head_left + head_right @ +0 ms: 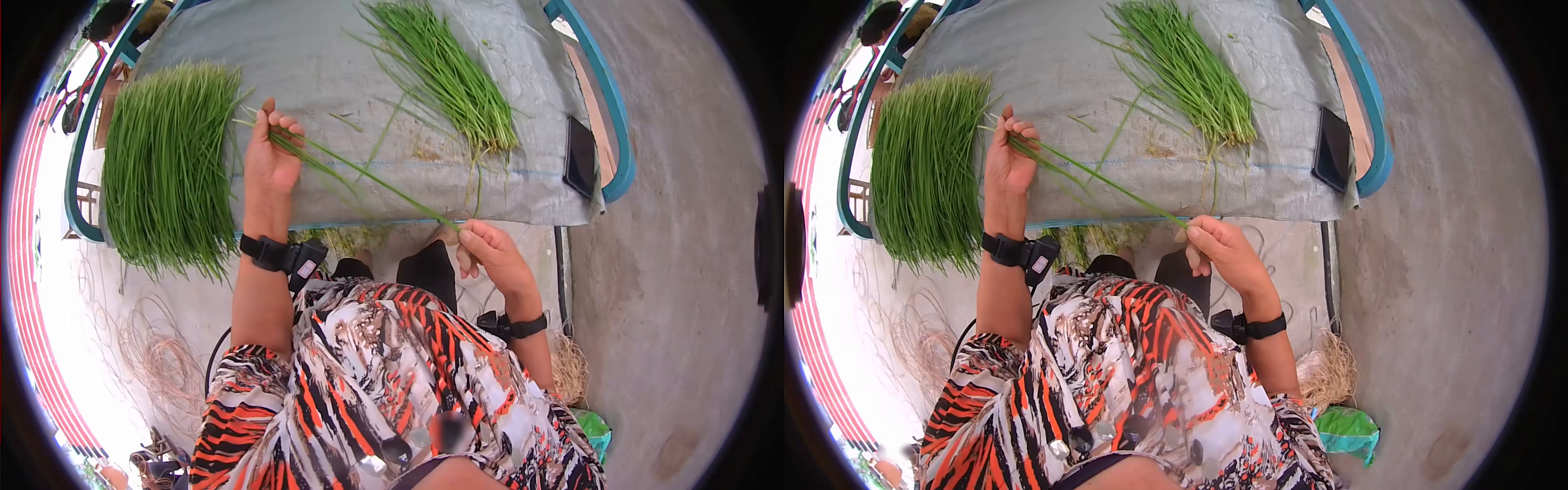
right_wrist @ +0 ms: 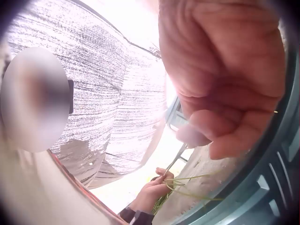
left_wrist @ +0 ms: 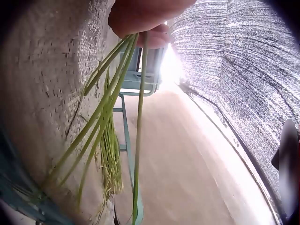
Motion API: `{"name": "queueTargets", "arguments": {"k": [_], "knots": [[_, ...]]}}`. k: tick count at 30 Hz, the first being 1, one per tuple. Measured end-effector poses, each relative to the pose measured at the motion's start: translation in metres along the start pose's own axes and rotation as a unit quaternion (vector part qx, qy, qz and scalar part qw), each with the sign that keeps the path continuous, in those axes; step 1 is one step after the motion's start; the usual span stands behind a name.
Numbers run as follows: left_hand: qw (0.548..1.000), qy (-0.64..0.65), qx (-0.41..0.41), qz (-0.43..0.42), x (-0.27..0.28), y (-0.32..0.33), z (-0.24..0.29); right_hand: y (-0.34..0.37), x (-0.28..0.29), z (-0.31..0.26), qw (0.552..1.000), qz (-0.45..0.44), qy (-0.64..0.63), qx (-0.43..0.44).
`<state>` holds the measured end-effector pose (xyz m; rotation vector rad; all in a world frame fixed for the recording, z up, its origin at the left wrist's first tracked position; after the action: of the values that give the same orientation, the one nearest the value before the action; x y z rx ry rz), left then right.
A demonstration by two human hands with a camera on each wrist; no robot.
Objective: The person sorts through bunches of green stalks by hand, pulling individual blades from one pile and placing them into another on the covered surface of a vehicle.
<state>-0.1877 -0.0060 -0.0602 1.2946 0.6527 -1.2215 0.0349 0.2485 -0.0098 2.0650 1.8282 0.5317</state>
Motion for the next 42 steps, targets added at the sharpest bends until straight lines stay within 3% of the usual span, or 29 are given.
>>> {"name": "queueTargets", "arguments": {"k": [2,5,11,24,27,28,31,34,37,40,42], "knots": [[0.999,0.017,0.002,-0.031,0.0,-0.002,0.002,0.0,0.003,0.006,1.0,0.005,-0.002,-0.003],[0.995,-0.075,-0.057,-0.02,0.001,-0.001,0.002,-0.002,0.004,0.012,1.0,0.011,-0.003,-0.014],[0.987,-0.114,-0.117,-0.007,0.002,0.0,0.004,-0.013,0.008,0.04,1.0,0.018,0.013,-0.016],[0.974,-0.163,-0.155,0.037,-0.011,0.013,0.004,-0.021,0.014,0.073,0.994,0.035,0.103,0.003],[0.966,-0.198,-0.164,0.038,-0.019,0.019,0.001,-0.001,-0.006,0.031,0.954,0.038,0.274,0.113],[0.962,-0.213,-0.168,0.038,-0.022,0.02,-0.001,0.005,-0.015,0.002,0.873,0.046,0.385,0.295],[0.946,-0.268,-0.176,0.04,-0.025,0.024,-0.005,0.001,0.003,-0.021,0.957,0.116,0.255,0.074],[0.929,-0.318,-0.187,0.044,-0.031,0.027,-0.01,-0.007,0.025,-0.083,0.872,0.275,0.319,0.252],[0.919,-0.343,-0.184,0.055,-0.033,0.028,-0.015,-0.018,0.04,-0.123,0.798,0.374,0.34,0.329],[0.919,-0.352,-0.172,0.05,-0.034,0.028,-0.019,-0.041,0.052,-0.138,0.746,0.427,0.37,0.351],[0.917,-0.358,-0.17,0.046,-0.037,0.03,-0.019,-0.055,0.054,-0.144,0.739,0.429,0.389,0.345]]}}
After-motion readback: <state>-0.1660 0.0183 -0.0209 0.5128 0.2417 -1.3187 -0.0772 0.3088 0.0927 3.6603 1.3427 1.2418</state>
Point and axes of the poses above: each hand's wrist, its own y-axis away from the middle knuckle, its own x-axis out of the back of the hand, z = x × y, the point moved 9 cm from there along -y, towards the middle knuckle, and after that the axes turned 14 degrees about z, right-handed, at the moved point
